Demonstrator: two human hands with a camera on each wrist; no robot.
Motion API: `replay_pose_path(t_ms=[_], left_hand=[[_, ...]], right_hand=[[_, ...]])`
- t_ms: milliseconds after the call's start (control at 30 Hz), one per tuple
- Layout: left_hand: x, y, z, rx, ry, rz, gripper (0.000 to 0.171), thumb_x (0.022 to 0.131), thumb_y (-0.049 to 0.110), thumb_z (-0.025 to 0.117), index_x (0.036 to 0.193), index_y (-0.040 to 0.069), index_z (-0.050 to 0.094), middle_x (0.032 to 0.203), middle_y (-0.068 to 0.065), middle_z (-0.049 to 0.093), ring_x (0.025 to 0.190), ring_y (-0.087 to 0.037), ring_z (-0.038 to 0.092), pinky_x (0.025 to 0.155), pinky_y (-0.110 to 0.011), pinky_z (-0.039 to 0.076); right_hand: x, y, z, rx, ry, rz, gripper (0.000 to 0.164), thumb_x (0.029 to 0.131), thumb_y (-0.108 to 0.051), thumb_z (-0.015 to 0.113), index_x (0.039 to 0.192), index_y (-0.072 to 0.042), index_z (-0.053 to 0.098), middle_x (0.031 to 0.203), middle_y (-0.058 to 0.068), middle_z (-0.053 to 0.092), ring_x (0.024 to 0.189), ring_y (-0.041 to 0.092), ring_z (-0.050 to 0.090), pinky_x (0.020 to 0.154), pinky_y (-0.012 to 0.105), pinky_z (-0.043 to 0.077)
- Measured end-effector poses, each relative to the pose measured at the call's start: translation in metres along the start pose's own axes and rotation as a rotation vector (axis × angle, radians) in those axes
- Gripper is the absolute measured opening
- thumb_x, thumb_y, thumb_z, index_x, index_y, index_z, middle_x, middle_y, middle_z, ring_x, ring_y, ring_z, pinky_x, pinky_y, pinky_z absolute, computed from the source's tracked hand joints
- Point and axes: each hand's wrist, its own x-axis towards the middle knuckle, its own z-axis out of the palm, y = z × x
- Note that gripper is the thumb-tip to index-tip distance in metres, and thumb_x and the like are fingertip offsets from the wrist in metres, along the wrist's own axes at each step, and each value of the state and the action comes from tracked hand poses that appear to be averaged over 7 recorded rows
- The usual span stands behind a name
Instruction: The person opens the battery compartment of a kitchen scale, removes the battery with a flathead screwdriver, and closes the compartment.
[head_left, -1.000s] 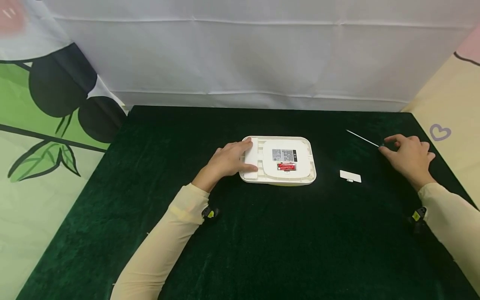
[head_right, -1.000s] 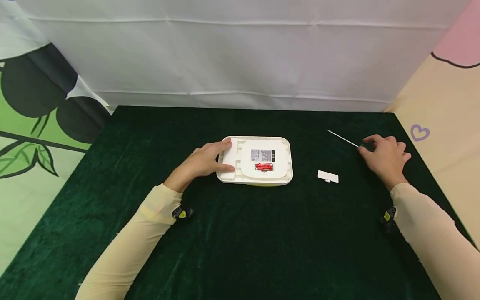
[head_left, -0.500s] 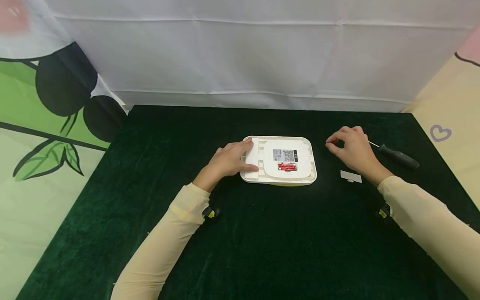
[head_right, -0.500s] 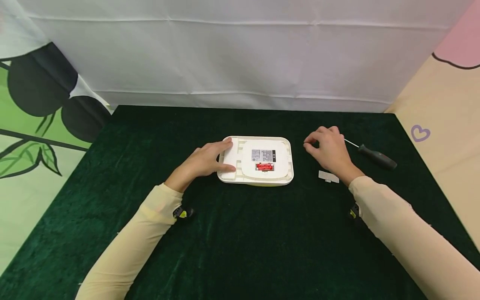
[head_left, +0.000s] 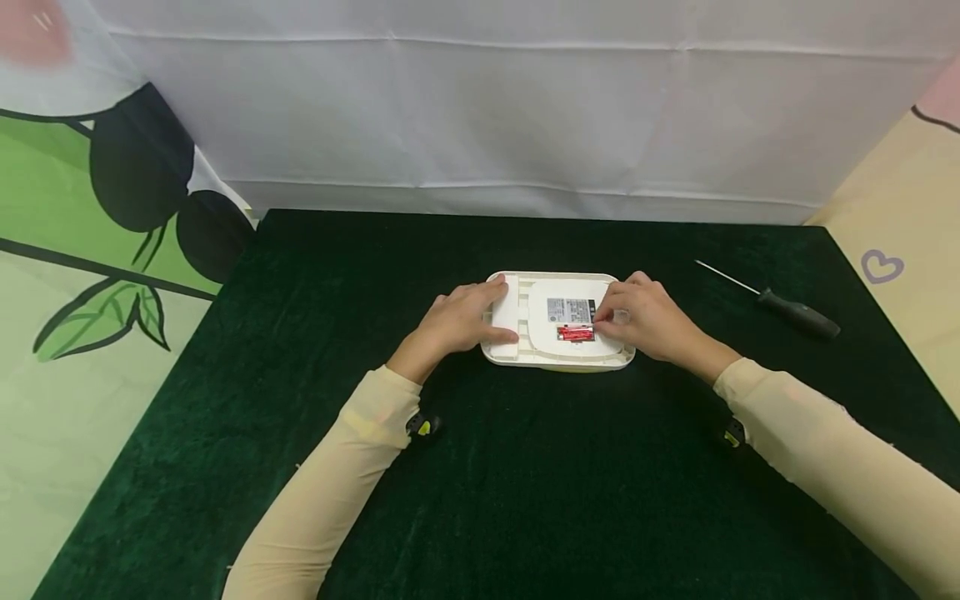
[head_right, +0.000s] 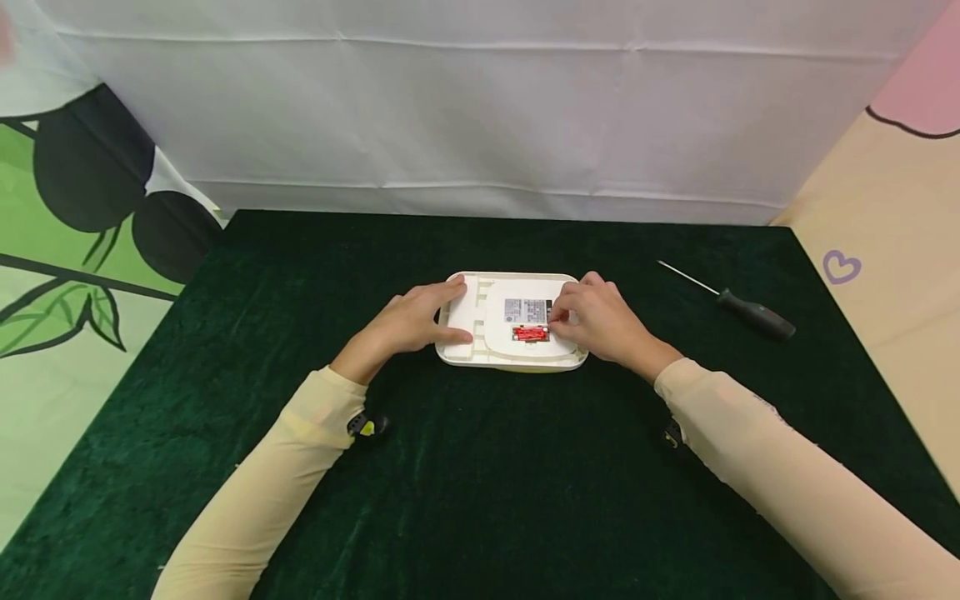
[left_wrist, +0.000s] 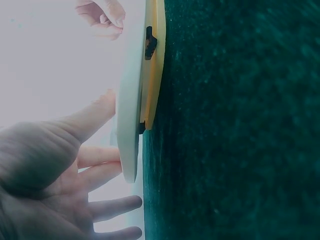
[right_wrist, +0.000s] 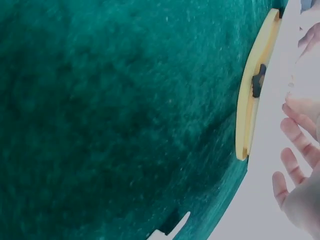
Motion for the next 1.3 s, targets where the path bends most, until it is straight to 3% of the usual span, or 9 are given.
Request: replay_pose_path(t_ms=[467,800,1300], left_hand=[[-0.0028,-0.0023,-0.0036,0.004,-0.001,-0.009,0.086,0.087,0.055,0.067,0.156,0.022,0.026,0.165,0.006,0.015,0.147,-0.029,0.024,0.112,-0.053,0.027],[-0.0009,-0.0001,-0.0008,0.010,0.007,0.011,0.087,0.087,0.056,0.066,0.156,0.023,0.026,0.165,0.006,0.015,0.147,-0.027,0.025,0.111,-0.053,0.028],[-0.0019,0.0047,-0.0036,0.020,-0.006,0.004,0.087,0.087,0.056,0.066,0.156,0.022,0.025,0.165,0.006,0.015,0.148,-0.027,0.023,0.112,-0.053,0.027]], right_hand=[[0.0006,0.0008,0.0089,0.038,0.048,-0.035,0.008,0.091,-0.020,0.070,0.095,-0.016,0.076,0.098,0.001,0.068,0.096,0.023,0.046,0.083,0.041,0.030],[0.0005,0.0014,0.0025,-0.052,-0.004,-0.047,0.009,0.091,-0.020,0.070,0.096,-0.016,0.076,0.099,0.000,0.069,0.095,0.022,0.045,0.079,0.040,0.029],[-0.0044,0.0064,0.0024,-0.028,0.037,-0.051,0.010,0.092,-0.021,0.070,0.097,-0.018,0.076,0.098,-0.001,0.071,0.091,0.020,0.045,0.077,0.038,0.027]])
